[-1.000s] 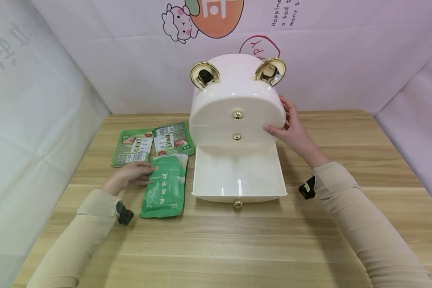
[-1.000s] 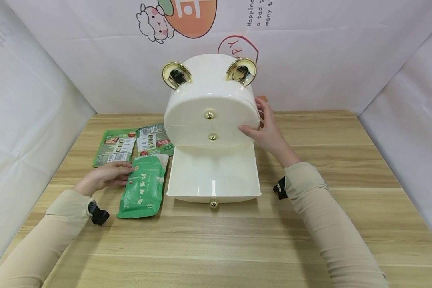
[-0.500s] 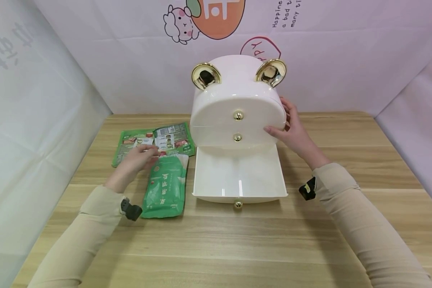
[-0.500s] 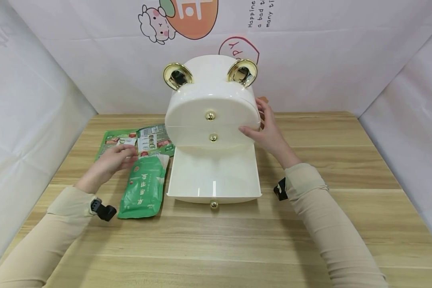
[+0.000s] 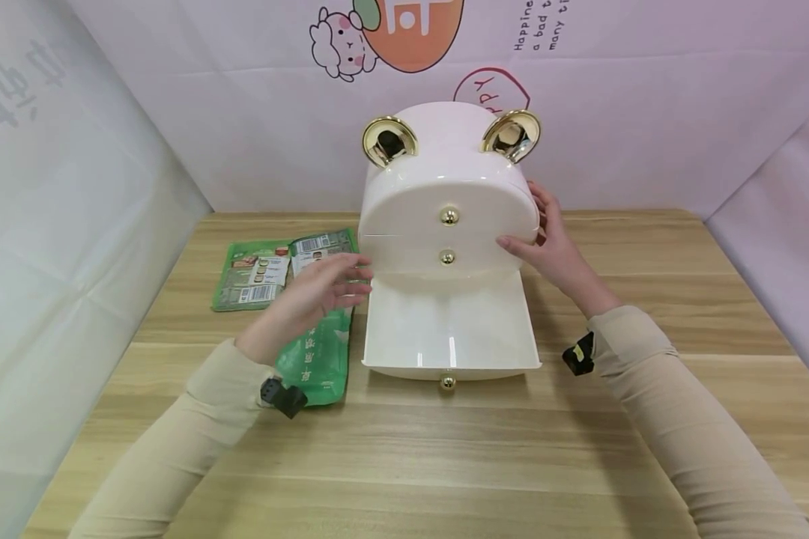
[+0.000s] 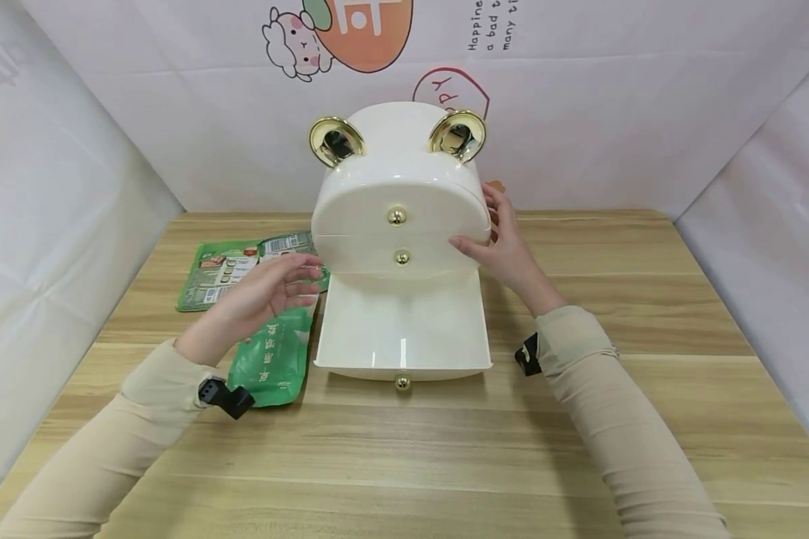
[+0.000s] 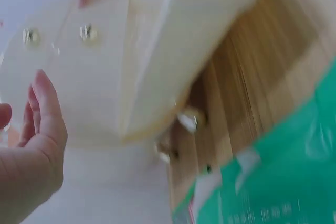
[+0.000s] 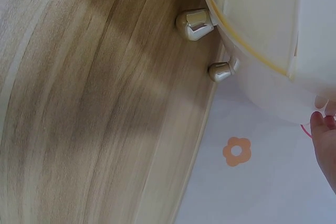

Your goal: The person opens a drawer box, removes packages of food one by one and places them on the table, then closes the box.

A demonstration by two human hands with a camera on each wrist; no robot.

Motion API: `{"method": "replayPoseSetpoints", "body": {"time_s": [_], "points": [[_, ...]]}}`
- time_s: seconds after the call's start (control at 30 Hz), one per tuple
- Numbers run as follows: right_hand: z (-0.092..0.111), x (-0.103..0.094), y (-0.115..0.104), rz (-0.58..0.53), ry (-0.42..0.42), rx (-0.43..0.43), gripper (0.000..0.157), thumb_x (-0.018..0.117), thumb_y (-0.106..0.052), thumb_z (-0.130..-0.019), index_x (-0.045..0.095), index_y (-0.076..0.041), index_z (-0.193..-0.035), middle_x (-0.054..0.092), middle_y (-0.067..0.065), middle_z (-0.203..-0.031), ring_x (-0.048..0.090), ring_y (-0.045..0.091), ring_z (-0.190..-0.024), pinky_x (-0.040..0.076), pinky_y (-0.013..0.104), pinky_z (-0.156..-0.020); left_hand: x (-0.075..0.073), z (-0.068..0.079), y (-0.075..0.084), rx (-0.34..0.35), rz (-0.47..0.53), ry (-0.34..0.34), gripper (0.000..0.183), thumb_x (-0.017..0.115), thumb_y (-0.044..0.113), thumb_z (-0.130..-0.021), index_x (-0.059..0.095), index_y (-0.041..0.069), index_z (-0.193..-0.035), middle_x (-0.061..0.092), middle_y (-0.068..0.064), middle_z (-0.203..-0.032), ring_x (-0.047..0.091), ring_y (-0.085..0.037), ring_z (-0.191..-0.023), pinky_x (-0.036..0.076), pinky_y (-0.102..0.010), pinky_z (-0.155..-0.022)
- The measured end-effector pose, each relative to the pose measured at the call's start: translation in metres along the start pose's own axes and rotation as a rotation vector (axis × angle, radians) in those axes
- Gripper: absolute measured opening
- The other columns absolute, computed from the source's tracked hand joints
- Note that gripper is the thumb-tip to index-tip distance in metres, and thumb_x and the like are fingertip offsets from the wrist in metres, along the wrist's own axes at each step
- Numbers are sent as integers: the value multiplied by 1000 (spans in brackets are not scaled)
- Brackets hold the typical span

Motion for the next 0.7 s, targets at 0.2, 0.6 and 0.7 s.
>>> {"method": "replayPoseSetpoints", "body": {"time_s": [0.2, 0.6, 0.7], "points": [[1, -1, 2, 5, 4, 7, 88, 66, -16, -89, 7, -29, -151, 21, 8, -153, 36, 19, -123, 47, 25, -91, 38, 8, 0, -8, 71, -191, 43, 35, 24, -104, 42, -5, -135, 64, 3, -101, 65, -8, -89, 57, -24, -83], [0, 0, 2, -6, 11, -9, 87, 66, -14, -88, 7, -26, -152, 23, 8, -152, 37, 18, -122, 46, 20, -89, 94, 25, -17, -143, 6, -562, 49, 34, 25, -101, 39, -5, -140, 66, 5, -102, 65, -5, -87, 56, -22, -80], [0, 0, 2, -2, 13, -10, 87, 66, -14, -88, 7, -25, -152, 23, 8, -152, 37, 18, -122, 46, 20, -89, 102, 29, -23, -162, -28, -612, 48, 35, 26, -101, 41, -3, -139, 66, -8, -112, 65, -6, -90, 56, -24, -83]]}}
Point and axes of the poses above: each hand's wrist, its own z-axis away from the middle knuckle, its own x-axis out of the palm, y = z × x, the point moved 5 cm from there along -z, towards the middle knuckle
